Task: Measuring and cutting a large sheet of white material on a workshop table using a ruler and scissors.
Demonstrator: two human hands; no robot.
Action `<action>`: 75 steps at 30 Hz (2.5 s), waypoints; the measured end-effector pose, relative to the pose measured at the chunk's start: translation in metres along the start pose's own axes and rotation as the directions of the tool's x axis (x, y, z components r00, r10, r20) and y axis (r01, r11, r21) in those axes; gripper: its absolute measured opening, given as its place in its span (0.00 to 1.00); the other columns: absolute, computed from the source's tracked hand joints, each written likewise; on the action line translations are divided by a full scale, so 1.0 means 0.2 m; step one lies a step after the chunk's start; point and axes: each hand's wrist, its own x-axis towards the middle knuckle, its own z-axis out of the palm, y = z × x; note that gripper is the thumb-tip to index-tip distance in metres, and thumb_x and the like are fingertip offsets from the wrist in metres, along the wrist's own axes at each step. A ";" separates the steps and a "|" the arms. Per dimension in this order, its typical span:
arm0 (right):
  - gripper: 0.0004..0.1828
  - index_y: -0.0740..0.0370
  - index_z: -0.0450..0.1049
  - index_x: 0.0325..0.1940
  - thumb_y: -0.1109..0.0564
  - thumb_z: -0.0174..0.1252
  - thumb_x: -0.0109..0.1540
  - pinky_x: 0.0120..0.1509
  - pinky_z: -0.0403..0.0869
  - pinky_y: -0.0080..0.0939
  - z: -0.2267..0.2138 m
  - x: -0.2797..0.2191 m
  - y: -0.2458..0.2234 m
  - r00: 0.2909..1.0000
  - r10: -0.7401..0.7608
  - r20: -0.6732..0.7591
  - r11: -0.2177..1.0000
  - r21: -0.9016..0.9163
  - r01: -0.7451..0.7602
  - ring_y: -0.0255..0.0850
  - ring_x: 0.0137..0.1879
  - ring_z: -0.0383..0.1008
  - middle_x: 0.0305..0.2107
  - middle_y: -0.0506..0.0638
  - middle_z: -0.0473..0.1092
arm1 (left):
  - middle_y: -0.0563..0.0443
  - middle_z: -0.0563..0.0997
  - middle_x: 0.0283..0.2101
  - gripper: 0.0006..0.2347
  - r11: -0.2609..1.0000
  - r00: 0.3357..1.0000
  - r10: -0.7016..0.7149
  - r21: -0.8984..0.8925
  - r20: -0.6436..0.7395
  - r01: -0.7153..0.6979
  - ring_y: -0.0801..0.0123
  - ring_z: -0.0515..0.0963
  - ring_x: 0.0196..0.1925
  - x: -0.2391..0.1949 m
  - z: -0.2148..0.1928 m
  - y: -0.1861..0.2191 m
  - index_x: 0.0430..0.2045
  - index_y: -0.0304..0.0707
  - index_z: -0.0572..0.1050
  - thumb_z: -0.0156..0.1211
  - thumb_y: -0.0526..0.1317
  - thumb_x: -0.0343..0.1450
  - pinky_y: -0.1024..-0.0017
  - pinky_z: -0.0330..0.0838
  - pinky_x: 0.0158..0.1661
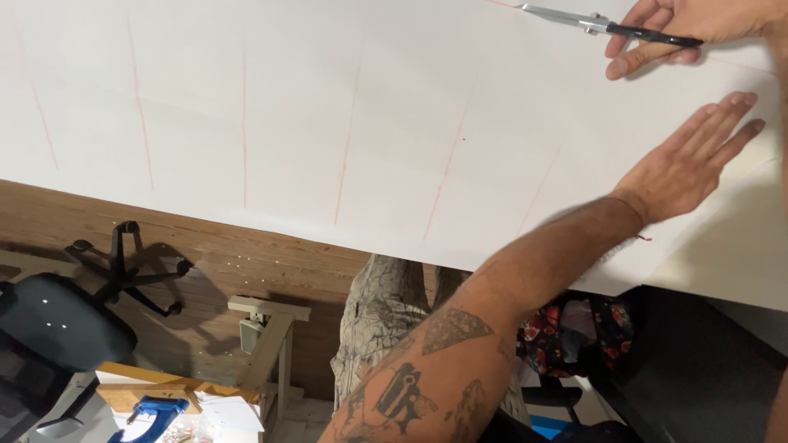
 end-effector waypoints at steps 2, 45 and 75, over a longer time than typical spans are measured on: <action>0.17 0.65 0.80 0.44 0.55 0.73 0.55 0.25 0.47 0.40 0.19 0.02 -0.40 1.000 -0.008 -0.009 1.000 -0.006 0.008 0.39 0.19 0.43 0.11 0.53 0.52 | 0.38 0.50 0.78 0.29 1.000 1.000 0.000 0.013 0.005 0.000 0.56 0.48 0.81 0.00 -0.02 -0.01 0.76 0.41 0.54 0.57 0.49 0.81 0.58 0.38 0.78; 0.12 0.61 0.86 0.42 0.54 0.72 0.57 0.47 0.60 0.39 0.40 -0.12 -1.42 0.991 0.037 -0.130 0.989 -0.138 -0.055 0.40 0.32 0.71 0.08 0.54 0.57 | 0.24 0.82 0.43 0.15 0.717 0.733 -0.271 -0.639 -0.623 -0.278 0.32 0.78 0.56 0.09 0.26 0.07 0.39 0.20 0.76 0.46 0.38 0.70 0.42 0.59 0.79; 0.12 0.64 0.86 0.43 0.58 0.73 0.57 0.40 0.61 0.38 0.45 0.03 -1.50 0.993 -0.077 -0.094 0.993 -0.101 0.067 0.41 0.25 0.65 0.08 0.55 0.59 | 0.44 0.50 0.78 0.38 0.988 0.985 -0.129 0.072 -0.111 0.138 0.51 0.48 0.81 -1.28 -0.59 -1.71 0.76 0.46 0.52 0.34 0.73 0.77 0.52 0.40 0.78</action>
